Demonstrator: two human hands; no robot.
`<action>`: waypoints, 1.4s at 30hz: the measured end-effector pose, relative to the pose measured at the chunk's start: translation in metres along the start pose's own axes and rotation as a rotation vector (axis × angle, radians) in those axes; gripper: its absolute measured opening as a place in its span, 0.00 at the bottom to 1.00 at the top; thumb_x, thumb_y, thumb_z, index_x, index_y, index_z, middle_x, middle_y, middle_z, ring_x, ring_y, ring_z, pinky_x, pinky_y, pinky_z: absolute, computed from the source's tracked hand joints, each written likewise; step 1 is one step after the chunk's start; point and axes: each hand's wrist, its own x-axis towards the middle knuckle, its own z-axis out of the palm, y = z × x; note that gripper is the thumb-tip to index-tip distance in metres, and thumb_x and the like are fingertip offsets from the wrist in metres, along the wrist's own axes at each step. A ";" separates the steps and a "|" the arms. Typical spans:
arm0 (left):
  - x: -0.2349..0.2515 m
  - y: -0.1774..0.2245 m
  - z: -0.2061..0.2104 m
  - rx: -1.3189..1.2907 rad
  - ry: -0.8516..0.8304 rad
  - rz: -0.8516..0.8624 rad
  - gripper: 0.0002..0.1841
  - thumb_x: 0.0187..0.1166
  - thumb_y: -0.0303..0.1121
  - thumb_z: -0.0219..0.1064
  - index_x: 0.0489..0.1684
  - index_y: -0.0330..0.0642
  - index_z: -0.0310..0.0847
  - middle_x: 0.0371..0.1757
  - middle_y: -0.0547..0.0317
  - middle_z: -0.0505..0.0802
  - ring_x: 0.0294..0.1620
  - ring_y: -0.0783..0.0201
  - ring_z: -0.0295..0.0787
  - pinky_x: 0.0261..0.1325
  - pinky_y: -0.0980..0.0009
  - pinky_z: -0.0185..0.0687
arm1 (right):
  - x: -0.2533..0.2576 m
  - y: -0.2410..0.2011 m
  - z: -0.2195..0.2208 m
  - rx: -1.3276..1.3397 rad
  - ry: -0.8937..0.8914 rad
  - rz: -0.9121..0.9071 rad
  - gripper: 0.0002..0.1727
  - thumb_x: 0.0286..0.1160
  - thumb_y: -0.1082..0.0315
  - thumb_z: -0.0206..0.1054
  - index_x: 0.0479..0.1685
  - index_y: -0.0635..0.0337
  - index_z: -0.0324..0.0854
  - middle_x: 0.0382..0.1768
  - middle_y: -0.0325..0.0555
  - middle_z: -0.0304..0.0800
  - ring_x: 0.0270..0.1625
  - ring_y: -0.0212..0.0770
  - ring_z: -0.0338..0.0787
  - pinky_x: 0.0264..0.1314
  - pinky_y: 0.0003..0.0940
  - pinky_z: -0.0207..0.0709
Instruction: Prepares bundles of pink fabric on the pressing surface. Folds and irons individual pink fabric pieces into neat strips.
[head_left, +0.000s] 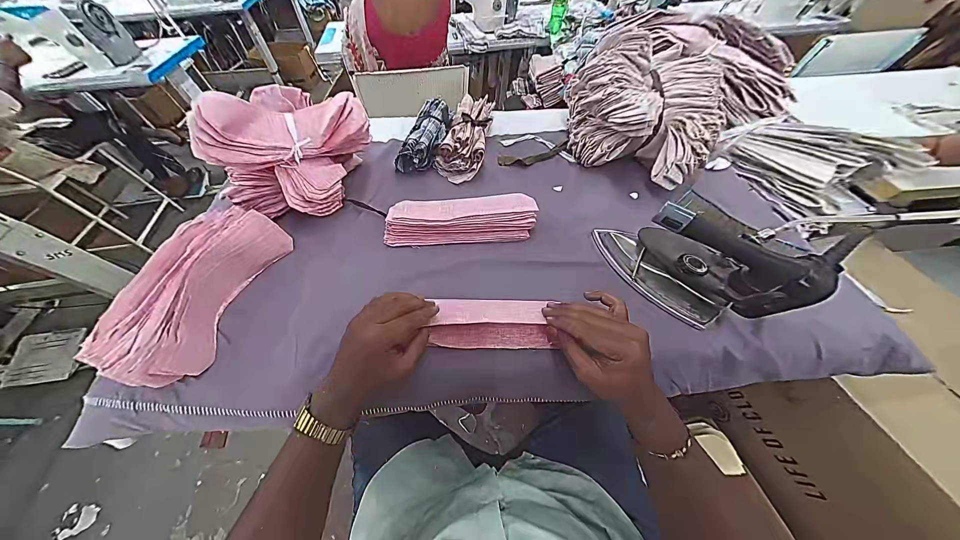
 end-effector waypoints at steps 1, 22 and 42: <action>-0.004 -0.002 0.002 0.016 -0.038 0.007 0.13 0.83 0.34 0.65 0.57 0.48 0.94 0.62 0.60 0.95 0.70 0.63 0.88 0.76 0.61 0.82 | -0.004 -0.001 0.000 -0.056 -0.030 -0.017 0.12 0.84 0.64 0.65 0.50 0.53 0.95 0.54 0.39 0.99 0.64 0.36 0.94 0.84 0.58 0.67; 0.044 -0.001 0.008 0.195 -0.295 -0.248 0.23 0.82 0.60 0.58 0.57 0.62 0.94 0.53 0.69 0.94 0.56 0.63 0.87 0.59 0.57 0.83 | 0.027 0.020 0.016 -0.114 -0.186 0.179 0.15 0.80 0.52 0.66 0.50 0.45 0.95 0.50 0.30 0.97 0.58 0.33 0.91 0.68 0.51 0.74; 0.032 -0.010 0.020 -0.250 -0.033 -0.180 0.10 0.83 0.39 0.69 0.36 0.46 0.93 0.34 0.67 0.90 0.39 0.74 0.85 0.45 0.74 0.82 | 0.024 0.024 0.011 0.291 -0.063 0.222 0.12 0.80 0.61 0.70 0.31 0.55 0.92 0.29 0.34 0.90 0.37 0.29 0.86 0.47 0.32 0.77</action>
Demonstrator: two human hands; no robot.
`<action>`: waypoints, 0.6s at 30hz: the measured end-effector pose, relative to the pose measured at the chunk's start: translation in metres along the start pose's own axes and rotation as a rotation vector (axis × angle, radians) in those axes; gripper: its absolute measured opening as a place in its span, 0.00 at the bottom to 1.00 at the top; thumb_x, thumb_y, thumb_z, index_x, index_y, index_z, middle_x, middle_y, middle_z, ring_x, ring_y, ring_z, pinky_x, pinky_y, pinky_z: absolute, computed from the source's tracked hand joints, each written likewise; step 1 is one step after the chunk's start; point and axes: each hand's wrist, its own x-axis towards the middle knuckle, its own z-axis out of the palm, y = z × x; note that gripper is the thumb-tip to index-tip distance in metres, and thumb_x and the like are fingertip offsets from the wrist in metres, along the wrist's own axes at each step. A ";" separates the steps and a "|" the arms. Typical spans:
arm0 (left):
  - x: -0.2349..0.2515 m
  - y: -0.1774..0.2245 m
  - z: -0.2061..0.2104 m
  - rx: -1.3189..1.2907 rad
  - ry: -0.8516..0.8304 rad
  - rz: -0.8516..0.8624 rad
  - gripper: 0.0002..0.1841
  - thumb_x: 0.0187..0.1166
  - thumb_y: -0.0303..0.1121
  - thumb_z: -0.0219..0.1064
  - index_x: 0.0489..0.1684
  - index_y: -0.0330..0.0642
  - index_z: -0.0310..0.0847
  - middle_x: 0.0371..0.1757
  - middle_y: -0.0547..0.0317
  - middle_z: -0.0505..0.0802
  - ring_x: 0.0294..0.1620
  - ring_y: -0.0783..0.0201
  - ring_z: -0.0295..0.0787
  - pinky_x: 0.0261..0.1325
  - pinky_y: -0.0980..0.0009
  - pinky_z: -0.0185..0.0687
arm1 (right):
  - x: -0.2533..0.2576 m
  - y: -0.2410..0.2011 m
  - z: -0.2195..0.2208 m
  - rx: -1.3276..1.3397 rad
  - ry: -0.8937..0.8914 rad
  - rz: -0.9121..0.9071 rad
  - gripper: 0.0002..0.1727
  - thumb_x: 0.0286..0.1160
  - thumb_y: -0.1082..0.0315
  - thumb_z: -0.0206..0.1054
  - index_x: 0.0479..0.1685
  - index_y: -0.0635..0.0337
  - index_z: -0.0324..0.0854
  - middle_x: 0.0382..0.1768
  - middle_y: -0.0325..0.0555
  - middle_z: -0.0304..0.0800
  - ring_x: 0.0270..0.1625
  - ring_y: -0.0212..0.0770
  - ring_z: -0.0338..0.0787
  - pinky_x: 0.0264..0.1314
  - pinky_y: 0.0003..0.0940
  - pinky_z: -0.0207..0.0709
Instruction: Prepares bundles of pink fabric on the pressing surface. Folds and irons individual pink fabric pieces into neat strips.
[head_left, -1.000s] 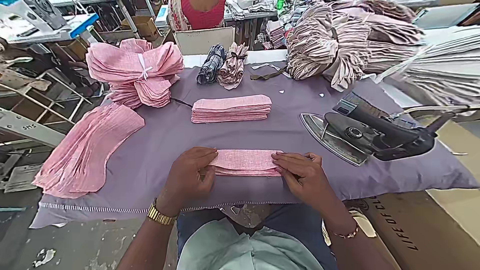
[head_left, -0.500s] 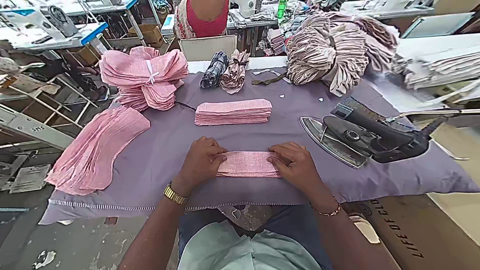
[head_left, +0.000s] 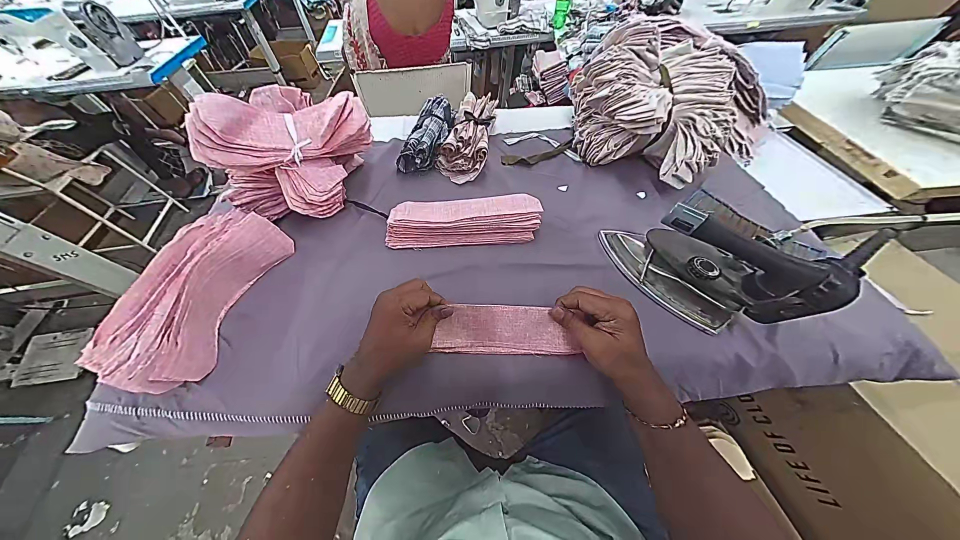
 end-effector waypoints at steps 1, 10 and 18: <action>0.000 0.000 0.000 0.010 -0.007 0.006 0.11 0.83 0.39 0.68 0.35 0.45 0.93 0.34 0.66 0.90 0.39 0.73 0.85 0.45 0.74 0.82 | 0.000 0.001 0.000 -0.018 -0.009 -0.001 0.13 0.82 0.60 0.68 0.31 0.54 0.91 0.29 0.34 0.90 0.37 0.30 0.85 0.48 0.35 0.76; 0.002 0.002 -0.003 0.005 -0.054 -0.034 0.13 0.85 0.38 0.64 0.32 0.44 0.92 0.32 0.66 0.90 0.37 0.74 0.86 0.44 0.73 0.82 | 0.002 -0.001 -0.001 0.029 -0.075 0.046 0.16 0.84 0.64 0.64 0.27 0.58 0.88 0.26 0.35 0.87 0.31 0.27 0.83 0.37 0.25 0.76; 0.023 0.018 -0.024 0.161 -0.257 -0.281 0.17 0.83 0.50 0.65 0.29 0.54 0.93 0.29 0.71 0.92 0.35 0.74 0.87 0.42 0.62 0.83 | 0.015 -0.010 -0.013 -0.062 -0.220 0.209 0.18 0.84 0.55 0.64 0.26 0.53 0.88 0.20 0.32 0.83 0.24 0.26 0.79 0.27 0.27 0.72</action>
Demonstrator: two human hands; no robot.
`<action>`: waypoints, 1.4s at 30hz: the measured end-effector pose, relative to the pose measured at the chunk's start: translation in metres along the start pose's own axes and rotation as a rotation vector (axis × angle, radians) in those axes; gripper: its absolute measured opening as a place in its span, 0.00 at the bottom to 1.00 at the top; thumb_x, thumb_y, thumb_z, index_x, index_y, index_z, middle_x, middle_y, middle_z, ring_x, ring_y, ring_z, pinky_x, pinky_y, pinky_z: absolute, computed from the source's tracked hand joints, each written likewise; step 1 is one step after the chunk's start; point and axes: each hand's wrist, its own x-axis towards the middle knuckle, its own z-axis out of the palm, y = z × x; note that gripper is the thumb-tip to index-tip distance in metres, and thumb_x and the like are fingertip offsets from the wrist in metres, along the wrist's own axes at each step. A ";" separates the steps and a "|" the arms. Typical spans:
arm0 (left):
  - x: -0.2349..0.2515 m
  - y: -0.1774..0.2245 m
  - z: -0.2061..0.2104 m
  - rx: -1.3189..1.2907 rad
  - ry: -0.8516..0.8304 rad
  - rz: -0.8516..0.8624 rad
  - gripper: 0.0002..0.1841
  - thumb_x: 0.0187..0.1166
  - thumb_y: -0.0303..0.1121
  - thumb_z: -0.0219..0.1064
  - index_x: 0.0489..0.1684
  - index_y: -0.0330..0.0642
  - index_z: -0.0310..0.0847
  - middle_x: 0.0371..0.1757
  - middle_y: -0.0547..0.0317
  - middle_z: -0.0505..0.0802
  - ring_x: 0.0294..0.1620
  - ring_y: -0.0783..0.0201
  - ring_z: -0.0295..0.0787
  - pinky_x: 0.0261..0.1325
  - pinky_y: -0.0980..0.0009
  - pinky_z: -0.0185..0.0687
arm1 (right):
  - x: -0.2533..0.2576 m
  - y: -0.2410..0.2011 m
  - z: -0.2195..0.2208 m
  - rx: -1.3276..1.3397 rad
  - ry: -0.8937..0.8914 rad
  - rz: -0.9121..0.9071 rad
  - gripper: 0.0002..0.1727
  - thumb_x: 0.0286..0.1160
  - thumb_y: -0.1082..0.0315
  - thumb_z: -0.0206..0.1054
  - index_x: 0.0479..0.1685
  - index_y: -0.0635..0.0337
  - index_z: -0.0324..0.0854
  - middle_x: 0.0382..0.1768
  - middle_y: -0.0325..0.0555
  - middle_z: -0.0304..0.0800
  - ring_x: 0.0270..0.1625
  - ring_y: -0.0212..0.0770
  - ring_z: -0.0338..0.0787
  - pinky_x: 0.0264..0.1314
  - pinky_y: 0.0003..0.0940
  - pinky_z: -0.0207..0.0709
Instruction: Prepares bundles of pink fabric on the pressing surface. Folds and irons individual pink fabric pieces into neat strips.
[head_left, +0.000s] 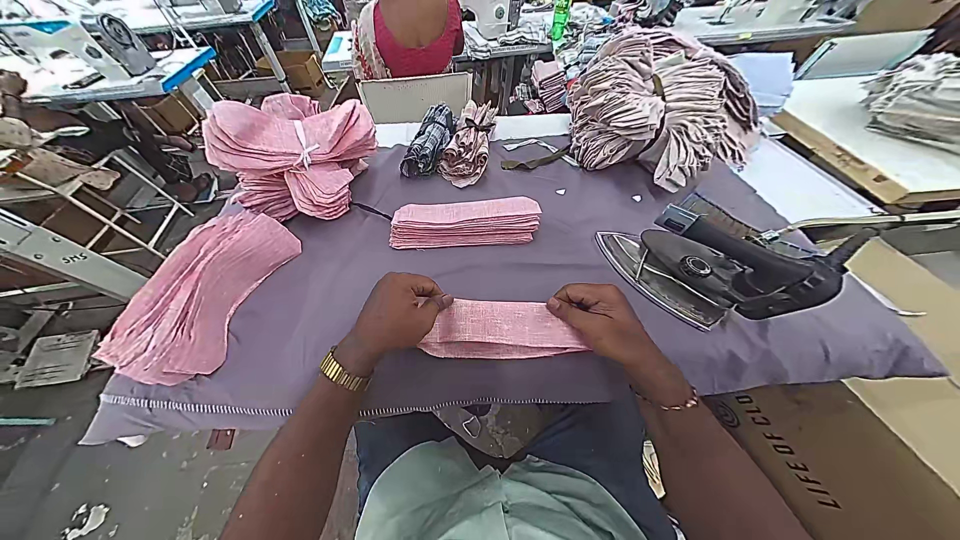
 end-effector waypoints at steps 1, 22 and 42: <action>0.005 0.000 0.001 0.073 -0.047 -0.058 0.18 0.81 0.52 0.64 0.29 0.54 0.93 0.30 0.69 0.93 0.37 0.70 0.89 0.43 0.56 0.85 | 0.002 0.006 0.004 -0.132 -0.003 0.025 0.20 0.83 0.52 0.63 0.25 0.51 0.88 0.21 0.32 0.84 0.26 0.29 0.81 0.31 0.33 0.75; -0.018 -0.002 0.026 0.489 0.206 0.144 0.17 0.87 0.48 0.58 0.40 0.55 0.94 0.45 0.67 0.95 0.49 0.64 0.91 0.51 0.62 0.86 | -0.053 -0.007 0.037 -0.497 0.237 -0.333 0.18 0.88 0.63 0.56 0.57 0.54 0.93 0.60 0.38 0.97 0.69 0.34 0.91 0.85 0.51 0.69; -0.055 -0.043 0.010 0.001 0.199 0.368 0.16 0.77 0.31 0.62 0.57 0.47 0.93 0.62 0.62 0.95 0.71 0.66 0.88 0.78 0.61 0.82 | -0.054 0.017 -0.001 -0.321 0.190 -0.437 0.14 0.83 0.62 0.62 0.52 0.47 0.95 0.56 0.32 0.98 0.64 0.30 0.91 0.74 0.49 0.73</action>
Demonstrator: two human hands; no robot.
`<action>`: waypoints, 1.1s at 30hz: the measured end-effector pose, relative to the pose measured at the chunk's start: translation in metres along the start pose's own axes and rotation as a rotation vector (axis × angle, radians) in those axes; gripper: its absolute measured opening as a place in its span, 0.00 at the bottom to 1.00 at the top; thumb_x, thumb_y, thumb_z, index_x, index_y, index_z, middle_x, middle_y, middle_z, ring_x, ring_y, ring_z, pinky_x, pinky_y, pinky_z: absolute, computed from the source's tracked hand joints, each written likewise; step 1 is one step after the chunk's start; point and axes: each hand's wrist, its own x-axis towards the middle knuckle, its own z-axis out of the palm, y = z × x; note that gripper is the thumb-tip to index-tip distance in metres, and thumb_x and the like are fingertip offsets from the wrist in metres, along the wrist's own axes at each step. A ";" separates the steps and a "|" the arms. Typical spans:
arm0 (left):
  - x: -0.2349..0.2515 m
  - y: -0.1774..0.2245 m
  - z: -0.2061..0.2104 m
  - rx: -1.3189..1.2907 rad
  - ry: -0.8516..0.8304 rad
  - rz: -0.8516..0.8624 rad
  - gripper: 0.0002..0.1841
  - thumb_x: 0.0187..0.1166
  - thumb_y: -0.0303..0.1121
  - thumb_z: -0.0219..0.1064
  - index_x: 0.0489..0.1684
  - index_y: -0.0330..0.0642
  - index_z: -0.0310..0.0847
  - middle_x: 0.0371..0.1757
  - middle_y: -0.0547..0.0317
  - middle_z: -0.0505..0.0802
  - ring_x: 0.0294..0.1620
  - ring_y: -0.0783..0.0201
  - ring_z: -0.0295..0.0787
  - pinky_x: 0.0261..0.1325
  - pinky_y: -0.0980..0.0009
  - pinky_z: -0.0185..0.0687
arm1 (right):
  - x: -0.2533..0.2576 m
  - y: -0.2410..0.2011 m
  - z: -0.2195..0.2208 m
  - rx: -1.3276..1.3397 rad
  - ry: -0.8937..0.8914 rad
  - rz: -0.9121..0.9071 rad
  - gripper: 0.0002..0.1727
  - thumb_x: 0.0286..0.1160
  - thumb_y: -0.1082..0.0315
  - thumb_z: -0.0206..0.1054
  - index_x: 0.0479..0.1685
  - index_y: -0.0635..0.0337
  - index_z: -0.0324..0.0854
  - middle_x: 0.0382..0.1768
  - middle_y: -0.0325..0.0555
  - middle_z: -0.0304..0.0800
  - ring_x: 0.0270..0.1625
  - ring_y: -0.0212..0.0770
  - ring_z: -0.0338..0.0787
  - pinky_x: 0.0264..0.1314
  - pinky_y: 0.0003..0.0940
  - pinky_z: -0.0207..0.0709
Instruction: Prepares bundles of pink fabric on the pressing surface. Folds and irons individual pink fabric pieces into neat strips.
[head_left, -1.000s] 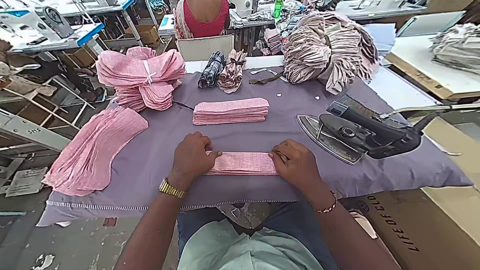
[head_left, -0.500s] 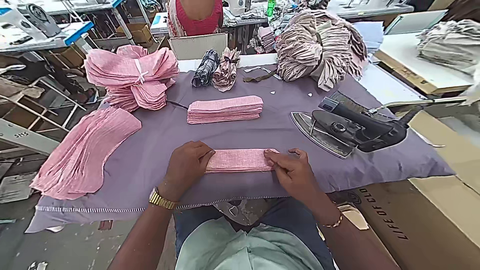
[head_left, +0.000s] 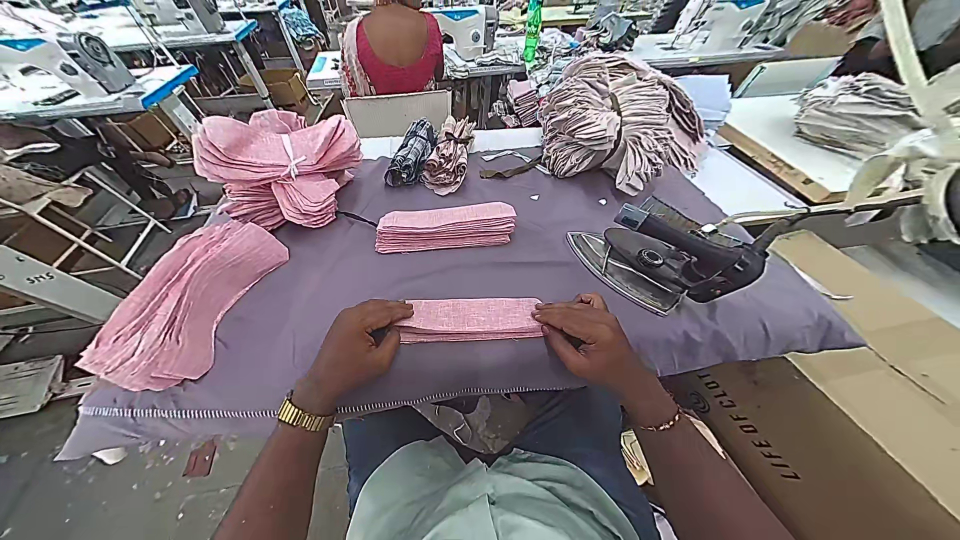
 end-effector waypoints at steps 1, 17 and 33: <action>0.001 0.002 0.003 0.008 0.022 -0.012 0.16 0.75 0.31 0.62 0.55 0.47 0.94 0.61 0.63 0.96 0.70 0.67 0.88 0.77 0.61 0.82 | 0.002 -0.001 0.002 -0.019 0.007 0.003 0.14 0.81 0.62 0.61 0.51 0.47 0.94 0.54 0.32 0.98 0.62 0.30 0.92 0.72 0.50 0.72; 0.012 0.016 0.002 -0.020 -0.002 -0.218 0.12 0.70 0.30 0.65 0.38 0.58 0.95 0.50 0.76 0.96 0.60 0.73 0.89 0.67 0.66 0.84 | 0.018 -0.005 0.004 0.102 -0.089 0.412 0.17 0.61 0.63 0.65 0.47 0.35 0.94 0.47 0.21 0.94 0.55 0.25 0.88 0.67 0.55 0.68; 0.006 0.009 -0.005 0.126 -0.176 -0.027 0.14 0.82 0.38 0.62 0.52 0.68 0.96 0.66 0.73 0.91 0.70 0.68 0.82 0.73 0.62 0.79 | 0.015 -0.021 0.003 -0.241 -0.159 0.229 0.18 0.74 0.60 0.57 0.44 0.37 0.95 0.59 0.21 0.95 0.68 0.36 0.86 0.67 0.62 0.62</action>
